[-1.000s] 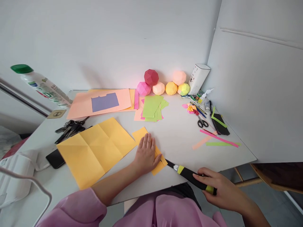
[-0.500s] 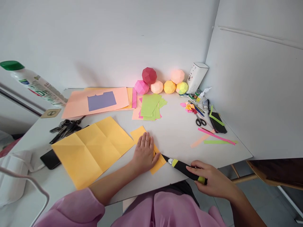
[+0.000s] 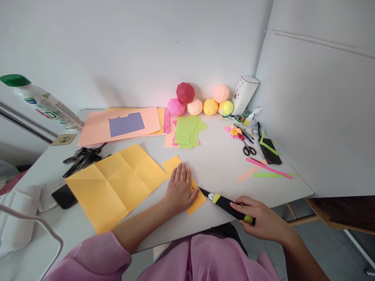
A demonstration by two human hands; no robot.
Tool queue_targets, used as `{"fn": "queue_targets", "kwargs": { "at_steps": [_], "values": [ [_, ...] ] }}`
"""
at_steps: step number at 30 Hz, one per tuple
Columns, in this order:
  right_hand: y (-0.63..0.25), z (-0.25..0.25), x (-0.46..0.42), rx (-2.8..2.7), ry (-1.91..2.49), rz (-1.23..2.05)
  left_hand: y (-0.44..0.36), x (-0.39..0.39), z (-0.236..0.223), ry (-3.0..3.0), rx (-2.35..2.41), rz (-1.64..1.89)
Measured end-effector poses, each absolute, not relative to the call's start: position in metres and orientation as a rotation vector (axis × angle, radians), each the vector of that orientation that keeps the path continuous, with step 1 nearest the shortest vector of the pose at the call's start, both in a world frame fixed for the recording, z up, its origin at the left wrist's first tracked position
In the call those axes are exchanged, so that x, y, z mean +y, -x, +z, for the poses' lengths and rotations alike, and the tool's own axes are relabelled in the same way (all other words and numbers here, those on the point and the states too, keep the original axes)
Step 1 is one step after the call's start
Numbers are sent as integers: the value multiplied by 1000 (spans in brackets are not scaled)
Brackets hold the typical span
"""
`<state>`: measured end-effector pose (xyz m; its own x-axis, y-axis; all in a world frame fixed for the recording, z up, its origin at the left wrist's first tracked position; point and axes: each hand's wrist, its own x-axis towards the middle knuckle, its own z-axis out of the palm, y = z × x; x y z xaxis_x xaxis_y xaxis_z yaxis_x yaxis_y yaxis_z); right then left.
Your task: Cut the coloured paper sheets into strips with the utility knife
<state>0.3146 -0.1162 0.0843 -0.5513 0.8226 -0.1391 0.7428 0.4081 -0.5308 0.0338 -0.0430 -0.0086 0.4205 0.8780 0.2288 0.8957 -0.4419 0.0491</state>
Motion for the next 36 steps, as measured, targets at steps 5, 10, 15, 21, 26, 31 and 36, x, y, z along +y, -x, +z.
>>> {"fn": "queue_targets", "kwargs": {
  "at_steps": [5,10,15,21,26,31,36],
  "values": [
    [-312,83,-109,-2528,1372,827,-34,-43,-9,2576,-1618,-338],
    [-308,84,-104,-2506,1376,822,-34,-43,-11,2567,-1627,-358],
    [-306,83,-100,-2510,1361,823,-34,-43,-11,2562,-1623,-337],
    [-302,84,-95,-2515,1345,800,-35,-43,-10,2553,-1627,-328],
    [-297,85,-89,-2511,1348,795,-35,-43,-10,2546,-1631,-328],
    [-297,81,-83,-2529,1347,775,-35,-42,-10,2552,-1635,-354],
    [-293,78,-75,-2543,1324,759,-35,-42,-11,2556,-1635,-402]
  ]
}}
